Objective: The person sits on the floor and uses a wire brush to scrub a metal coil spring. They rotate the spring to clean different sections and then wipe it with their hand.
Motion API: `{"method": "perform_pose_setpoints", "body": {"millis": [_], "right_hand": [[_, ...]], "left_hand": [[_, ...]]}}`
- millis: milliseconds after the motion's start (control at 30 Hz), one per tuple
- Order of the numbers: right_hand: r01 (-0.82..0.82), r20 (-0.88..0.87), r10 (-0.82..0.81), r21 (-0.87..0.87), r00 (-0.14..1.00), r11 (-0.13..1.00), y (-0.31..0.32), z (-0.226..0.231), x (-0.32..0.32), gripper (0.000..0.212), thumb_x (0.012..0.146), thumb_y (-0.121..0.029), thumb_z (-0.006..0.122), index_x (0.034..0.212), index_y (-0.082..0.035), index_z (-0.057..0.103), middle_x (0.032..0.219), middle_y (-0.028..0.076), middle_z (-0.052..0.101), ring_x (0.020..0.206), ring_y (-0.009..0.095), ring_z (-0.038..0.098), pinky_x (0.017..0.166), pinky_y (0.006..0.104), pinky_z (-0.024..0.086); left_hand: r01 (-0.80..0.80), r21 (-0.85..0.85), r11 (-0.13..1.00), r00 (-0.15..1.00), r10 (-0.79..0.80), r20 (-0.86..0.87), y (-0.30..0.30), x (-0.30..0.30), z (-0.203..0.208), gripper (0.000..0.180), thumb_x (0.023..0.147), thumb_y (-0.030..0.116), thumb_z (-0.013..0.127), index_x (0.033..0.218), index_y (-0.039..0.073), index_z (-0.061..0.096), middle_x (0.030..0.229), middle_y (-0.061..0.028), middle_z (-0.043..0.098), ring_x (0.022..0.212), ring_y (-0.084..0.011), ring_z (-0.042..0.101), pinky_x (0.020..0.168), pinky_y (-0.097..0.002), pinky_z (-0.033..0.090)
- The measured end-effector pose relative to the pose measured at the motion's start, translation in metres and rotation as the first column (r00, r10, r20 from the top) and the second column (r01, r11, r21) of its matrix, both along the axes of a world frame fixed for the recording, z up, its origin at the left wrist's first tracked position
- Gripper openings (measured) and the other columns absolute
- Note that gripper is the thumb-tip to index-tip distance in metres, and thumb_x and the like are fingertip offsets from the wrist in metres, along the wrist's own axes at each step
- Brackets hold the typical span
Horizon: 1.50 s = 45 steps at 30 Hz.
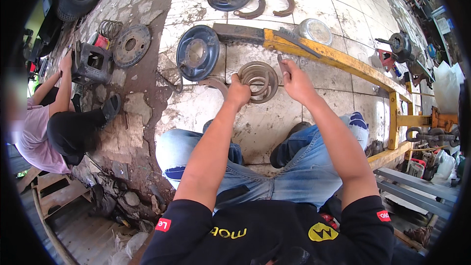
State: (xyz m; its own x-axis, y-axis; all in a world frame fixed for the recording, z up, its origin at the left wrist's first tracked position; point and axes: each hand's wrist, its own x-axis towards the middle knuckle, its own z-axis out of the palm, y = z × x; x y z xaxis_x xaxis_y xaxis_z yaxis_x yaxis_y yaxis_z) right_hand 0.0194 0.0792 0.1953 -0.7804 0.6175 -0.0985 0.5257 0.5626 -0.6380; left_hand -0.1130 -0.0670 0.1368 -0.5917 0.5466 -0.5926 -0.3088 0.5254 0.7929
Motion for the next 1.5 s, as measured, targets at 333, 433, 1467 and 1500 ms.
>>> {"method": "perform_pose_setpoints", "body": {"millis": [333,433,1467,1500], "right_hand": [[-0.025,-0.234,0.018,-0.029,0.972,0.999,-0.015,-0.030,0.029,0.034,0.094,-0.007,0.049,0.127,-0.009,0.050,0.119,0.022,0.062,0.108,0.041,0.060,0.089,0.0428,0.049],[0.045,-0.172,-0.081,-0.207,0.982,0.977,-0.025,-0.031,0.035,0.036,0.093,-0.007,0.051,0.129,-0.011,0.050,0.126,0.020,0.059,0.113,0.039,0.059,0.091,0.0415,0.048],[-0.029,-0.121,0.032,0.031,0.992,0.999,-0.011,-0.084,0.050,0.084,0.075,0.007,0.051,0.152,-0.008,0.020,0.155,0.018,0.026,0.137,0.041,0.033,0.109,0.0441,0.037],[-0.042,-0.123,0.040,-0.015,0.992,0.999,-0.004,-0.082,0.042,0.085,0.075,0.007,0.051,0.152,-0.007,0.019,0.155,0.019,0.025,0.137,0.042,0.033,0.109,0.0432,0.038]], "left_hand": [[0.124,-0.126,0.984,0.897,-0.166,-0.411,0.010,-0.002,-0.017,0.042,0.098,0.017,0.041,0.135,-0.001,0.034,0.114,-0.0346,0.059,0.107,-0.0449,0.060,0.092,-0.0479,0.046],[0.042,-0.066,0.997,0.951,-0.060,-0.304,0.018,0.009,-0.006,0.035,0.100,0.016,0.039,0.129,-0.003,0.036,0.112,-0.0300,0.059,0.094,-0.0369,0.065,0.076,-0.0436,0.053],[-0.040,-0.061,0.997,0.861,0.004,-0.508,0.048,0.032,-0.004,0.036,0.103,0.028,0.035,0.130,0.011,0.051,0.114,-0.0221,0.064,0.109,-0.0410,0.060,0.092,-0.0460,0.046],[-0.035,-0.058,0.998,0.860,0.001,-0.510,0.048,0.030,-0.006,0.035,0.103,0.028,0.035,0.130,0.012,0.051,0.112,-0.0226,0.065,0.107,-0.0420,0.060,0.091,-0.0472,0.046]]}}
